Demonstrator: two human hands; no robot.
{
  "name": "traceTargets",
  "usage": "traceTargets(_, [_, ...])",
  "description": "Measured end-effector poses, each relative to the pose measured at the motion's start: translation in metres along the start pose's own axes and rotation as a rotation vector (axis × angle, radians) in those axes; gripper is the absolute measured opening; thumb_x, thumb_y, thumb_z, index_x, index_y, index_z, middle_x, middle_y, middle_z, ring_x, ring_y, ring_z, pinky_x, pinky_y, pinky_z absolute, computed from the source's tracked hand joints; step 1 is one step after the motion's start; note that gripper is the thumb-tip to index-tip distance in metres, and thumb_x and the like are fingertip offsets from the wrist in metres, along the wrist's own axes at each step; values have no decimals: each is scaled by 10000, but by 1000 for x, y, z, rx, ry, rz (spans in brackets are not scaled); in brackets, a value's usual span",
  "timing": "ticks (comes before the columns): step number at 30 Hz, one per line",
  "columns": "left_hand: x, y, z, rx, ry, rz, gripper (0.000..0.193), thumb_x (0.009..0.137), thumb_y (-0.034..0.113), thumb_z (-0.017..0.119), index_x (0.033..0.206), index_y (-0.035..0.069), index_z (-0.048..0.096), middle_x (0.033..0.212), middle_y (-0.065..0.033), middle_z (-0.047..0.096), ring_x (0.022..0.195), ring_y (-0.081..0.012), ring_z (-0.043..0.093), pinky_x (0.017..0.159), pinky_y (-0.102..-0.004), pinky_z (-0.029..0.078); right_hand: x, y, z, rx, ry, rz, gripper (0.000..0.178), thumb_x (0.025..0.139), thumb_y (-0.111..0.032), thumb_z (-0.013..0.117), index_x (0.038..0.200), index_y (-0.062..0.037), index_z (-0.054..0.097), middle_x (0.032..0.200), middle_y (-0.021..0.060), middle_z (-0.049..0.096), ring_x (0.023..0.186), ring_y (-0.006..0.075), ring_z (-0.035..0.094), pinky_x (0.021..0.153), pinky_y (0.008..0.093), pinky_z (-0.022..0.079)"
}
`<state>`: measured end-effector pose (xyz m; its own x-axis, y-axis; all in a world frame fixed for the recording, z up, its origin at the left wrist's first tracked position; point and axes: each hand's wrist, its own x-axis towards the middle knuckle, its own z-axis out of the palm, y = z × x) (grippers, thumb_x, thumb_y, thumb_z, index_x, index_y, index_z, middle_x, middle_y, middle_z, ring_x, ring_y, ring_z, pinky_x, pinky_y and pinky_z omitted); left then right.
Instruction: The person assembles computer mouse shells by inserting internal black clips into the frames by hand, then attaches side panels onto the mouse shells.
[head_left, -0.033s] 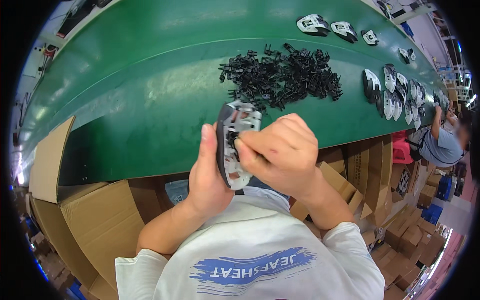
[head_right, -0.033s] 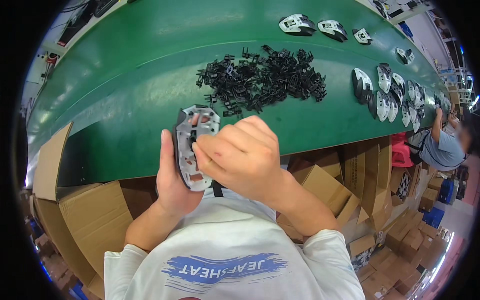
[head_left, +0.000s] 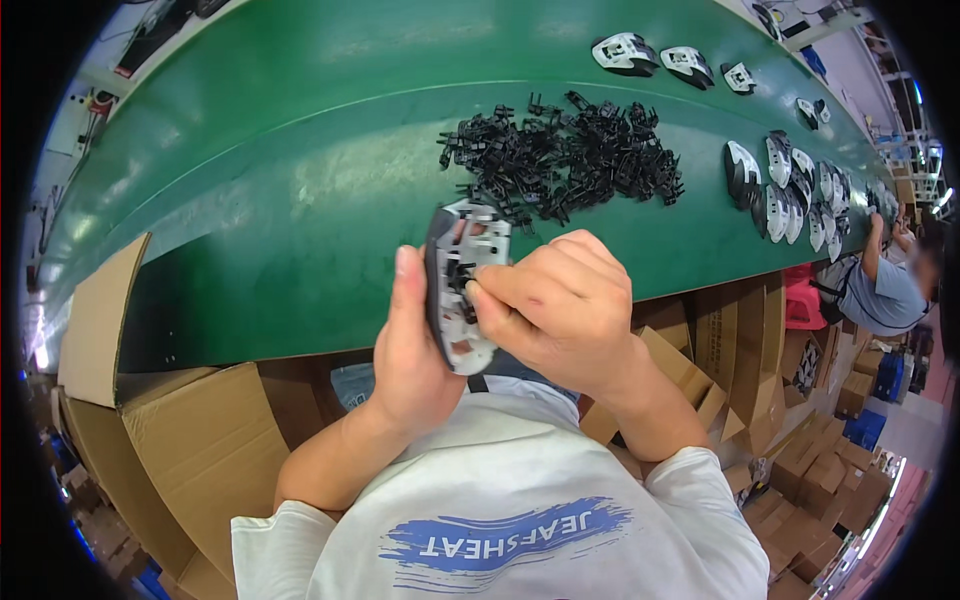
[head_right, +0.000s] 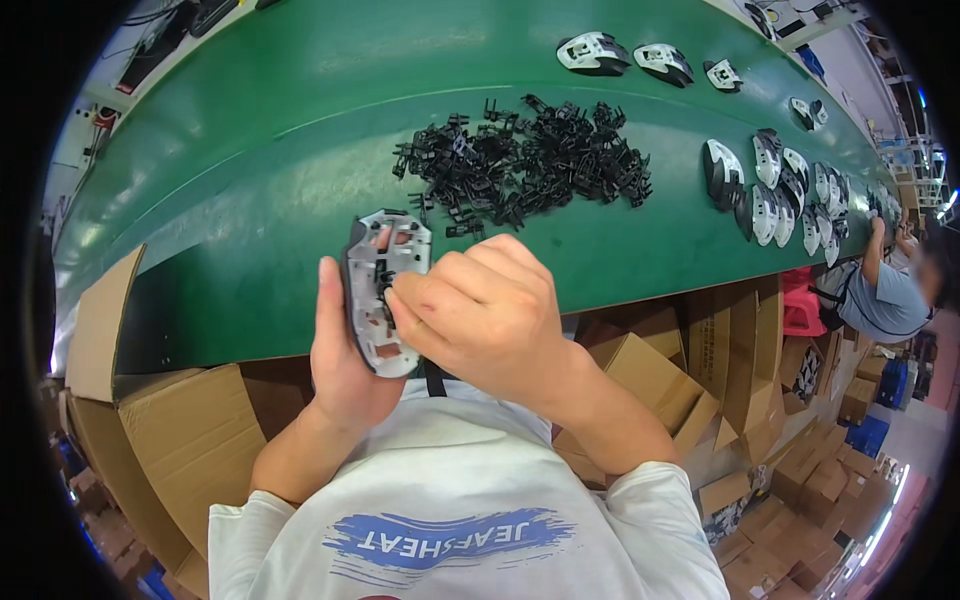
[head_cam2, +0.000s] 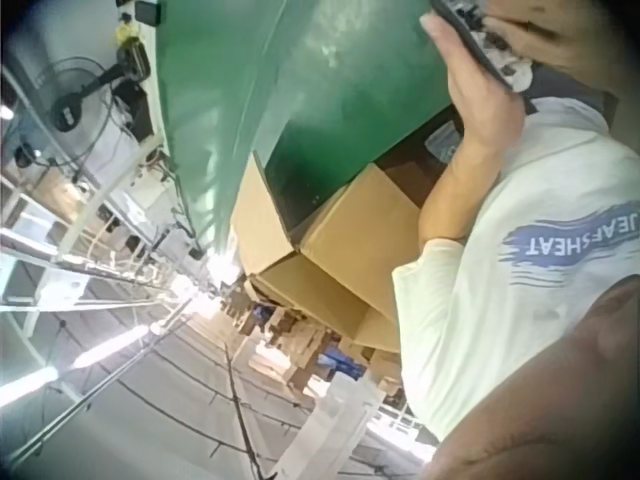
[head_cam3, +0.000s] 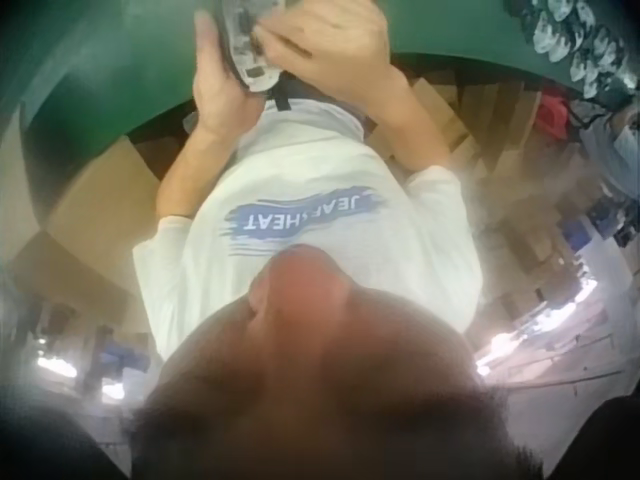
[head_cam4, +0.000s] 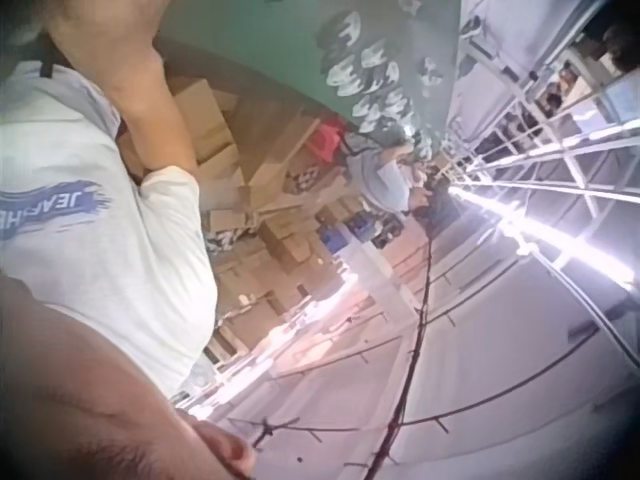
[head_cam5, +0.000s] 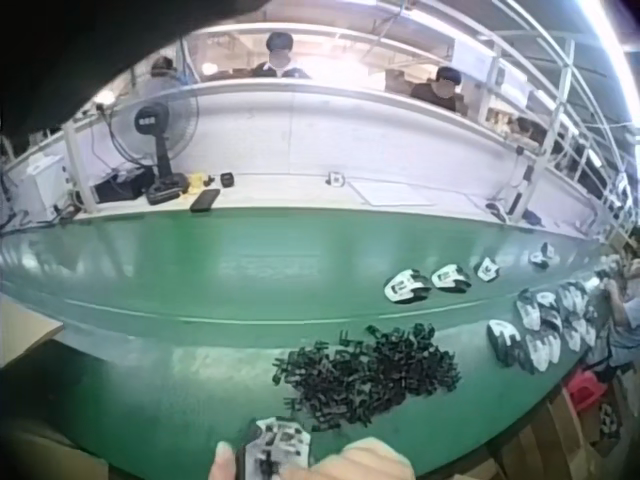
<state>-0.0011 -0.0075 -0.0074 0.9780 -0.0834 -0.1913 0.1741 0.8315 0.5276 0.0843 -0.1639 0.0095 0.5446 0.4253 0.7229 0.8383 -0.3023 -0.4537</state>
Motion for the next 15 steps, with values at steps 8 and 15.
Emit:
traceTargets(8, [1, 5, 15, 40, 40, -2, 673, 1154, 565, 254, 1567, 66, 436, 1423, -100, 619, 1298, -182, 608, 1105, -370, 492, 13, -2, -13, -25, -40, -12, 143, 723, -111, 835, 812, -129, 724, 666, -27, 547, 577, 179, 541, 620, 338, 431])
traceTargets(15, [-5, 4, 13, 246, -1, 87, 656, 1155, 553, 240, 1555, 64, 417, 1418, -96, 605, 1281, -184, 613, 1088, -374, 502, 28, -13, -27, -94, -249, -7, 138, 756, -117, 825, 847, -123, 723, 699, -19, 561, 608, 190, 558, 638, 345, 442])
